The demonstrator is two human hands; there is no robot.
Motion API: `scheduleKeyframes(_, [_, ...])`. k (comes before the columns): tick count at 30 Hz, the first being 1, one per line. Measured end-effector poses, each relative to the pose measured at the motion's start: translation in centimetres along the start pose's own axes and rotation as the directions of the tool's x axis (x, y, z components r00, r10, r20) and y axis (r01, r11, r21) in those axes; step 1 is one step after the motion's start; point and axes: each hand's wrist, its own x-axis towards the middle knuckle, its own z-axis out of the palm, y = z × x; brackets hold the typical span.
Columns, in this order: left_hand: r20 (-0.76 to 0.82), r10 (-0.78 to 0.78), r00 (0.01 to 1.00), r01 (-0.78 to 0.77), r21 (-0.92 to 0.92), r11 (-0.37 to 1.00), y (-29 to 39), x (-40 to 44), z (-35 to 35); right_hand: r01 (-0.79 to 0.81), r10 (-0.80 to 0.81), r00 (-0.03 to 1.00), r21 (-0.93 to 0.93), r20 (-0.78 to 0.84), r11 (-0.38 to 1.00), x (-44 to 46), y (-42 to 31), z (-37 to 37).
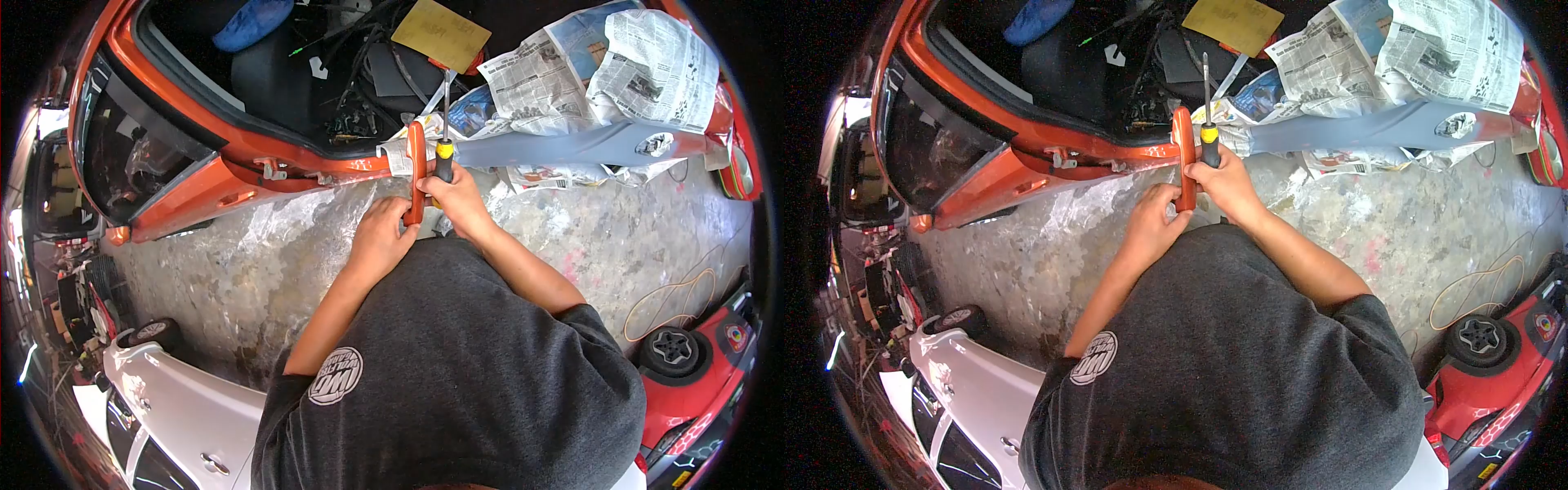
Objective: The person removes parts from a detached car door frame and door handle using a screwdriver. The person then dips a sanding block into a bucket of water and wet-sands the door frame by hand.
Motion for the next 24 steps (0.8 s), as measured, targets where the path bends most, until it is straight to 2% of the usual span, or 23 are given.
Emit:
scheduleKeyframes(3, [-0.017,0.061,0.998,-0.061,0.021,0.998,0.0,0.0,-0.1,0.001,0.000,1.000,-0.046,0.005,0.999,0.0,0.1,-0.2])
scheduleKeyframes(12, [-0.026,0.141,0.990,-0.140,0.054,0.989,0.7,0.4,-0.5,0.009,-0.009,1.000,0.061,0.003,0.998,0.2,0.3,-0.6])
scheduleKeyframes(15, [-0.029,0.144,0.989,-0.142,0.062,0.988,0.6,0.4,-0.3,-0.043,0.042,0.999,0.107,0.012,0.993,-0.4,-0.5,-0.4])
scheduleKeyframes(18, [-0.036,0.122,0.992,-0.120,0.058,0.991,0.4,0.3,0.0,-0.010,0.009,1.000,0.043,0.023,0.999,-0.4,-0.1,-0.4])
scheduleKeyframes(21, [-0.049,0.136,0.989,-0.134,0.043,0.990,0.1,0.2,0.2,-0.037,0.037,0.999,0.101,0.001,0.994,-0.9,-0.8,0.0])
scheduleKeyframes(24, [-0.005,0.052,0.999,-0.052,0.031,0.998,0.2,0.1,0.1,-0.031,0.032,0.999,0.121,-0.002,0.992,-0.8,-0.8,0.0])
